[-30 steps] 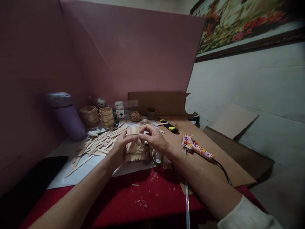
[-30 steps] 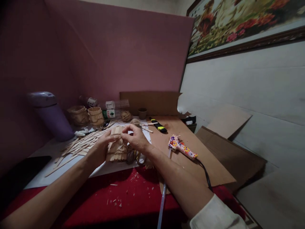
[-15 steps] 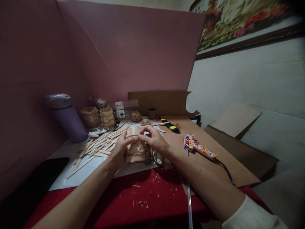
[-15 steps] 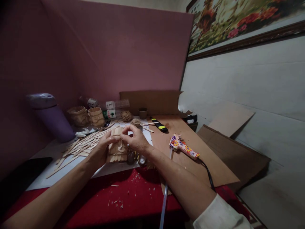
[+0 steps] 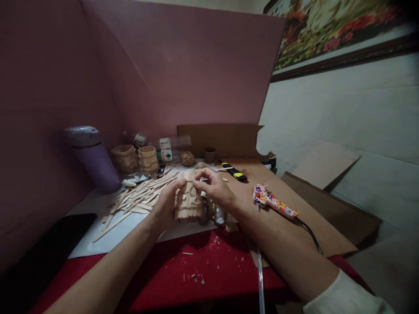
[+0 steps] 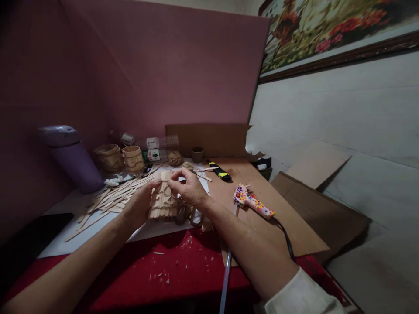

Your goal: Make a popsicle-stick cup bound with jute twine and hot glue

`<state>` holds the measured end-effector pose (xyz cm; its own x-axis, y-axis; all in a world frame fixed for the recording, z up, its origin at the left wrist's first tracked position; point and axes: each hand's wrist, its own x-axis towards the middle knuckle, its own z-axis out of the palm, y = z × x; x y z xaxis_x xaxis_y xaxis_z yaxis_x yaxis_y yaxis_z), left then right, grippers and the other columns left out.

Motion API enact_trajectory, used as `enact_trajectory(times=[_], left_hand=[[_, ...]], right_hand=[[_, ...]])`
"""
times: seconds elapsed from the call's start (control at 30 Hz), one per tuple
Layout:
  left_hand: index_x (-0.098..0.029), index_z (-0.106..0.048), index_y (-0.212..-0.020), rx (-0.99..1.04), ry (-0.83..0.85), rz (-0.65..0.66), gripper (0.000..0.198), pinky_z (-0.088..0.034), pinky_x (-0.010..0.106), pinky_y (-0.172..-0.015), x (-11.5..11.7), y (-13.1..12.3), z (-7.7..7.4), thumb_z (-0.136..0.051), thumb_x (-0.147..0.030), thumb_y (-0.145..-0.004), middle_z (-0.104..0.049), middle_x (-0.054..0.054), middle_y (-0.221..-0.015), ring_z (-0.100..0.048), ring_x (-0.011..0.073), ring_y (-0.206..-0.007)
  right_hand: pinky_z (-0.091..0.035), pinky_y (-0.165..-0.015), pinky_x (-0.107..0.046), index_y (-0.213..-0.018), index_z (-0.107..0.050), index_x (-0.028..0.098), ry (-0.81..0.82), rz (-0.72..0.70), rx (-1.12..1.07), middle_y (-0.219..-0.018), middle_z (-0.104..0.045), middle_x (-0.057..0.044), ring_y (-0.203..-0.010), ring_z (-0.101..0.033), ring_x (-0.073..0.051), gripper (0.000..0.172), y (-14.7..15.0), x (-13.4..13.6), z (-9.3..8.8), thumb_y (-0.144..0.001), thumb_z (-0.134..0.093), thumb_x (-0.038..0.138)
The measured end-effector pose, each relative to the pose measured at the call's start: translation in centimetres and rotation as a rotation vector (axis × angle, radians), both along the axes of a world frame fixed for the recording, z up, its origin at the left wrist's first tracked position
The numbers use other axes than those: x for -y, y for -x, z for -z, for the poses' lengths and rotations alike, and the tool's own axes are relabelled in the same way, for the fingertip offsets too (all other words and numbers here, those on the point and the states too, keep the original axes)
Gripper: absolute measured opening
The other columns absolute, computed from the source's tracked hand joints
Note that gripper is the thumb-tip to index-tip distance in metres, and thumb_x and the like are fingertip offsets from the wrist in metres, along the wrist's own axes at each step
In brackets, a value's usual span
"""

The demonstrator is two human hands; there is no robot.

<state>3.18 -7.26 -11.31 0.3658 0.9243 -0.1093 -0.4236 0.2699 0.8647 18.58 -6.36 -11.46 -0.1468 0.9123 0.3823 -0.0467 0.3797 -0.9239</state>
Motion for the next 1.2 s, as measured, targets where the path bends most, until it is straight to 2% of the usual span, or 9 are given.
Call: enact_trajectory(times=[0.17, 0.4, 0.53, 0.7, 0.8, 0.97, 1.2], left_hand=[[-0.014, -0.068, -0.101, -0.022, -0.024, 0.004, 0.044, -0.056, 0.034, -0.057, -0.1, 0.1, 0.0, -0.079, -0.039, -0.067, -0.073, 0.010, -0.080, -0.071, 0.0283, -0.074], [-0.014, -0.064, -0.102, -0.133, -0.173, -0.109, 0.055, -0.052, 0.027, -0.057, 0.1, 0.0, -0.3, -0.087, -0.031, -0.056, -0.071, 0.004, -0.083, -0.065, 0.0178, -0.067], [-0.014, -0.062, -0.106, -0.154, -0.178, -0.131, 0.056, -0.053, 0.027, -0.056, 0.1, 0.0, 0.0, -0.085, -0.032, -0.057, -0.070, 0.003, -0.082, -0.064, 0.0174, -0.065], [-0.015, -0.062, -0.105, -0.150, -0.193, -0.135, 0.055, -0.053, 0.028, -0.057, 0.0, 0.0, 0.1, -0.084, -0.033, -0.059, -0.070, 0.004, -0.083, -0.064, 0.0174, -0.066], [-0.014, -0.062, -0.106, -0.124, -0.199, -0.113, 0.055, -0.055, 0.028, -0.059, -0.2, 0.2, 0.1, -0.085, -0.034, -0.061, -0.070, 0.004, -0.085, -0.065, 0.0173, -0.068], [-0.014, -0.062, -0.111, -0.073, -0.204, -0.129, 0.062, -0.057, 0.031, -0.059, -0.5, 0.5, 0.1, -0.087, -0.036, -0.060, -0.070, 0.003, -0.084, -0.065, 0.0175, -0.066], [-0.014, -0.060, -0.114, -0.013, -0.258, -0.191, 0.070, -0.058, 0.030, -0.065, -0.7, 0.5, 0.1, -0.092, -0.035, -0.055, -0.071, 0.005, -0.095, -0.068, 0.0185, -0.075]], right_hand=[[-0.045, -0.062, -0.028, -0.079, -0.052, 0.022, -0.003, 0.017, 0.038, -0.079, -0.054, 0.003, -0.064, -0.052, -0.011, 0.023, -0.2, -0.2, 0.1, -0.073, -0.070, 0.036], [-0.047, -0.066, -0.029, -0.079, -0.052, 0.022, -0.047, 0.027, 0.054, -0.079, -0.053, 0.004, -0.067, -0.052, -0.012, 0.024, -0.1, 0.0, 0.1, -0.073, -0.069, 0.038], [-0.047, -0.074, -0.030, -0.076, -0.053, 0.022, -0.099, 0.082, 0.094, -0.083, -0.053, 0.001, -0.078, -0.054, -0.015, 0.021, 0.0, -0.1, 0.1, -0.073, -0.067, 0.037], [-0.048, -0.082, -0.033, -0.079, -0.054, 0.022, -0.130, 0.071, 0.087, -0.094, -0.057, -0.003, -0.090, -0.056, -0.018, 0.017, -0.1, -0.1, 0.1, -0.076, -0.064, 0.036], [-0.047, -0.090, -0.037, -0.080, -0.055, 0.022, -0.220, 0.138, 0.097, -0.108, -0.059, -0.007, -0.103, -0.058, -0.021, 0.011, -0.3, 0.2, -0.2, -0.081, -0.060, 0.033], [-0.038, -0.107, -0.045, -0.083, -0.061, 0.022, -0.488, 0.296, 0.327, -0.117, -0.060, -0.010, -0.118, -0.055, -0.024, 0.004, -0.3, 1.1, -0.5, -0.085, -0.058, 0.022], [-0.042, -0.105, -0.045, -0.091, -0.064, 0.022, -0.533, 0.372, 0.401, -0.119, -0.060, -0.011, -0.119, -0.056, -0.024, 0.009, 0.4, 1.9, -1.3, -0.085, -0.057, 0.019]])
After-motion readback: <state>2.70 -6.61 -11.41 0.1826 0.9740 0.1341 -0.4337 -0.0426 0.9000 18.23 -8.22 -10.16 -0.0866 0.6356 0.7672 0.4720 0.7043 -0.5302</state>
